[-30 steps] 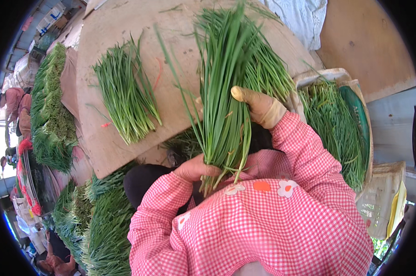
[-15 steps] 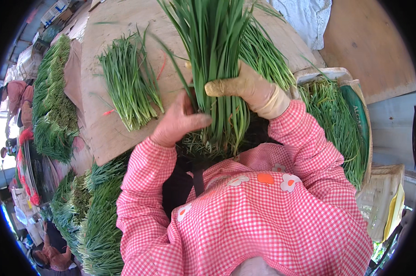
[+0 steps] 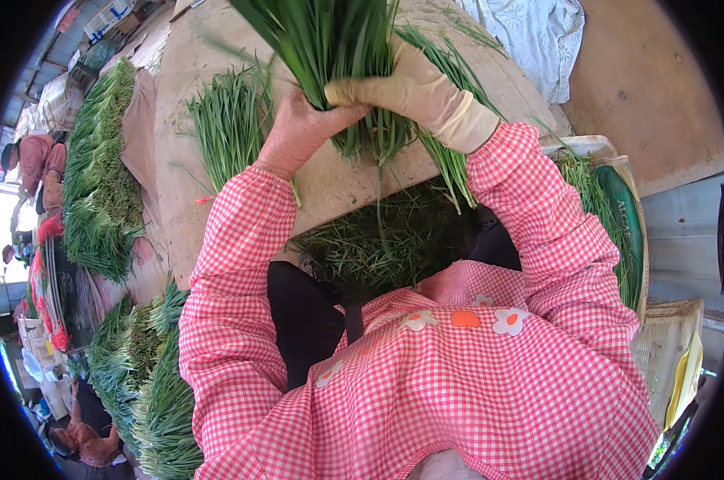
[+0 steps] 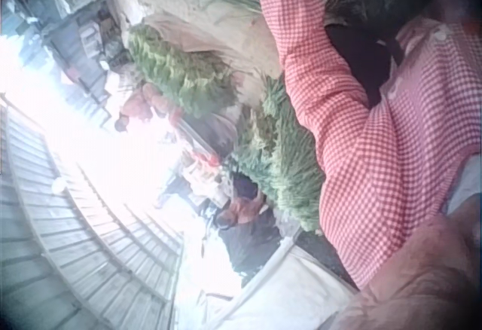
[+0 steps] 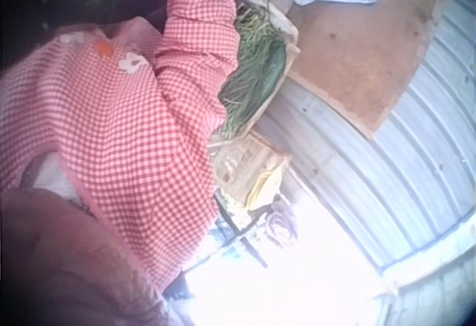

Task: The person is bundling chives by hand, removing yellowed leaves, and tying small bunches together with thin yellow strips.

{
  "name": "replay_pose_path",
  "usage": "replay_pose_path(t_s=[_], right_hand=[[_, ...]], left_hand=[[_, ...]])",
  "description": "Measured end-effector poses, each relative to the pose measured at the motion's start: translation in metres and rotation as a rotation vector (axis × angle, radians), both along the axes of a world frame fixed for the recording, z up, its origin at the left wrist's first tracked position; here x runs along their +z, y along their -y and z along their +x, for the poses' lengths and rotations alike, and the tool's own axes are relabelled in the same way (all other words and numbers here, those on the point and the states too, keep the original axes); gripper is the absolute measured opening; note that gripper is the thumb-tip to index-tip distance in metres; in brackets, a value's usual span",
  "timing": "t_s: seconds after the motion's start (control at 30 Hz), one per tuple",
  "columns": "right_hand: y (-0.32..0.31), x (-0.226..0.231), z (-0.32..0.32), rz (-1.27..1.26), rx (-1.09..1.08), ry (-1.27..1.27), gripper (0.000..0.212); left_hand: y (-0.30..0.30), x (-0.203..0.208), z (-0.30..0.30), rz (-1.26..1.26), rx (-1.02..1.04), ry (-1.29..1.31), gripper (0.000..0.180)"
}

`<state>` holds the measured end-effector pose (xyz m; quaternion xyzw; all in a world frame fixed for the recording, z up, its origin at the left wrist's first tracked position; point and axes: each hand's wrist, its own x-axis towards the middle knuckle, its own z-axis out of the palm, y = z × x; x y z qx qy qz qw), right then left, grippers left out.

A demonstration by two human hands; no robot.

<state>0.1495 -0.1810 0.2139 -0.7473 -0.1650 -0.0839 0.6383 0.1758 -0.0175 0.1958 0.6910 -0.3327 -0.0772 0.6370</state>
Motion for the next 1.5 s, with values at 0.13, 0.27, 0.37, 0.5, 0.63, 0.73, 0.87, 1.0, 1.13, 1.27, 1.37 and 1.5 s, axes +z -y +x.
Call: replay_pose_path(t_s=[0.13,0.27,0.37,0.5,0.63,0.73,0.87,1.0,1.13,1.27,1.37,1.5], right_hand=[[-0.011,0.014,0.007,0.091,0.101,-0.006,0.048],[-0.014,0.040,-0.008,0.289,0.217,-0.236,0.039],[-0.025,0.019,-0.012,0.491,0.299,-0.457,0.043],[-0.042,-0.011,-0.013,-0.007,0.088,-0.266,0.060],[-0.053,-0.032,-0.014,-0.547,-0.080,0.066,0.069],[-0.056,-0.030,-0.015,-0.937,-0.164,0.092,0.065],[-0.045,-0.038,-0.016,-0.797,-0.124,0.004,0.063],[-0.023,-0.017,-0.066,-0.214,-0.124,0.144,0.040],[-0.029,-0.014,-0.141,-0.837,0.035,0.361,0.040],[-0.038,-0.052,-0.163,-1.012,-0.090,0.297,0.048],[-0.040,-0.068,-0.154,-0.989,-0.234,0.383,0.034],[-0.031,-0.067,-0.157,-0.795,-0.282,0.401,0.019]], left_hand=[[-0.001,0.019,0.003,-0.049,-0.052,-0.082,0.032],[-0.018,0.030,-0.004,-0.025,-0.125,-0.068,0.033],[-0.025,0.015,-0.027,-0.229,-0.131,-0.583,0.039],[-0.025,-0.031,-0.057,-0.649,-0.035,-0.921,0.043],[-0.028,-0.060,-0.070,-0.807,-0.077,-1.017,0.051],[-0.032,-0.076,-0.072,-0.880,-0.194,-1.112,0.049],[-0.034,-0.087,-0.068,-0.830,-0.265,-1.164,0.050],[-0.038,-0.075,-0.067,-0.900,-0.234,-1.016,0.053],[-0.044,-0.078,-0.054,-0.882,-0.118,-0.953,0.048],[-0.041,-0.087,-0.049,-0.954,-0.067,-0.968,0.044],[-0.039,-0.090,-0.049,-0.959,-0.041,-0.954,0.040],[-0.035,-0.083,-0.056,-0.963,0.008,-0.985,0.038]])
